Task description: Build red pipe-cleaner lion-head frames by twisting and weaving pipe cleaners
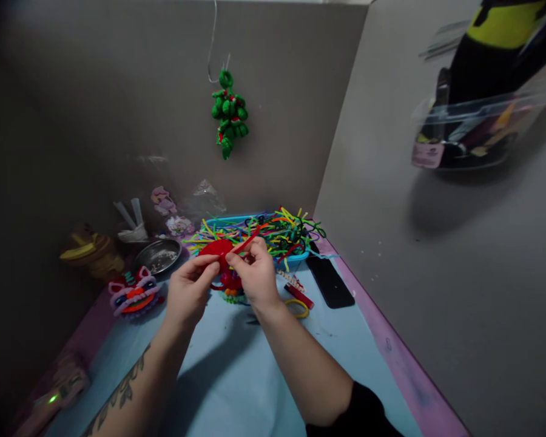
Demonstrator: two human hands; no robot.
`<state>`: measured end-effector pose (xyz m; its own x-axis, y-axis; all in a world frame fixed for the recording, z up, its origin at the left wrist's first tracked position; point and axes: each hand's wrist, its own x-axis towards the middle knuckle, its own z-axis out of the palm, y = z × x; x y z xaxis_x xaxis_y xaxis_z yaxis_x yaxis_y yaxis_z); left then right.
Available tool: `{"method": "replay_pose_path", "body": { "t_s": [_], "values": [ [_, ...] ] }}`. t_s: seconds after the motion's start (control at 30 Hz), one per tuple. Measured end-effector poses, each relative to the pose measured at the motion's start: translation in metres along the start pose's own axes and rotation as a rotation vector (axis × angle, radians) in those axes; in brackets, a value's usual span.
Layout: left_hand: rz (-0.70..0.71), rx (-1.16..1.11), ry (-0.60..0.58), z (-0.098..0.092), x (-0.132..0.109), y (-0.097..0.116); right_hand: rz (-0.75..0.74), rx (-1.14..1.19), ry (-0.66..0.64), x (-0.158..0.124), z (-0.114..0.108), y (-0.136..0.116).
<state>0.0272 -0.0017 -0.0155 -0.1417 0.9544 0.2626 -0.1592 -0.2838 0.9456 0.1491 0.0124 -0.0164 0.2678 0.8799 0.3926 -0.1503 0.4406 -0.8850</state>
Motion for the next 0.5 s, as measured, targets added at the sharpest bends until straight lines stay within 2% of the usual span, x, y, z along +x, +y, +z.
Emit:
{"method": "replay_pose_path", "body": {
  "t_s": [0.3, 0.5],
  "values": [
    [0.018, 0.072, 0.018, -0.0016, -0.0028, -0.0007, 0.143, 0.221, 0.026, 0.0023, 0.0037, -0.0025],
    [0.022, 0.04, 0.033, -0.0021, -0.0018, 0.0004, 0.257, 0.297, 0.051, 0.0032, 0.0069, -0.004]
  ]
}}
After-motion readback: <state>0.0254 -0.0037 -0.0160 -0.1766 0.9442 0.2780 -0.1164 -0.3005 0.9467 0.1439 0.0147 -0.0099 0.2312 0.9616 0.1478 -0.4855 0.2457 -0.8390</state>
